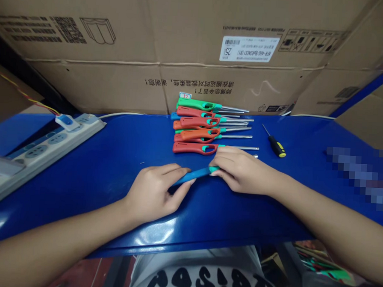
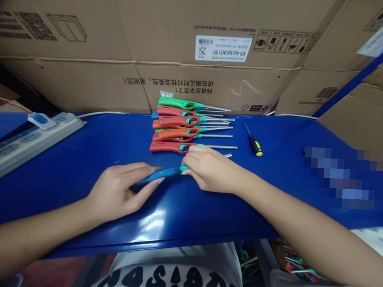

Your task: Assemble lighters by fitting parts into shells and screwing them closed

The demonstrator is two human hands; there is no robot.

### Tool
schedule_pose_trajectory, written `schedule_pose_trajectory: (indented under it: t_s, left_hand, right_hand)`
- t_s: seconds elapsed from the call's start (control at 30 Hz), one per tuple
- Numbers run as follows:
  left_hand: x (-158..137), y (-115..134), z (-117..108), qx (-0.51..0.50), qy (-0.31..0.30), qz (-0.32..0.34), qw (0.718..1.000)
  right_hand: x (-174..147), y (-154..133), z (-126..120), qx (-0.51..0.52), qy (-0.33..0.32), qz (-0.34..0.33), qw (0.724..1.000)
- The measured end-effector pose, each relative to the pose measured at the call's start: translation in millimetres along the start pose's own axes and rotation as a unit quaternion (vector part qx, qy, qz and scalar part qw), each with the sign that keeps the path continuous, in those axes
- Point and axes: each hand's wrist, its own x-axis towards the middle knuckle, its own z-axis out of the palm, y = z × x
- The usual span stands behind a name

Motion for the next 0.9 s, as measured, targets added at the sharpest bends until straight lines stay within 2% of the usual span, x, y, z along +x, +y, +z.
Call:
schedule_pose_trajectory:
  t_s: [0.13, 0.23, 0.43, 0.53, 0.67, 0.77, 0.9]
  left_hand:
    - [3.1, -1.3, 1.5, 0.051, -0.038, 0.002, 0.998]
    - [6.0, -4.6, 0.8, 0.062, -0.068, -0.005, 0.996]
    - [7.4, -14.3, -3.3, 0.038, -0.117, -0.071, 0.990]
    - [7.4, -17.0, -2.4, 0.007, -0.128, -0.076, 0.989]
    - [7.7, -17.2, -0.1, -0.028, -0.117, -0.061, 0.991]
    - [8.1, -16.4, -0.1, -0.055, -0.087, -0.057, 0.993]
    - [9.4, -14.1, -3.7, -0.079, -0.034, -0.033, 0.996]
  right_hand:
    - [0.3, 4.4, -2.2, 0.028, -0.063, 0.026, 0.997]
    - [0.7, 8.1, -9.4, 0.038, -0.082, 0.038, 0.995]
    - [-4.7, 21.1, -25.0, 0.044, -0.140, 0.118, 0.982]
    - [-9.8, 32.8, -31.4, 0.066, -0.168, 0.165, 0.970]
    - [-16.3, 46.0, -38.8, 0.119, -0.210, 0.225, 0.944]
    - [-20.0, 51.7, -43.4, 0.154, -0.225, 0.234, 0.933]
    - [-23.2, 58.0, -49.2, 0.145, -0.162, 0.232, 0.948]
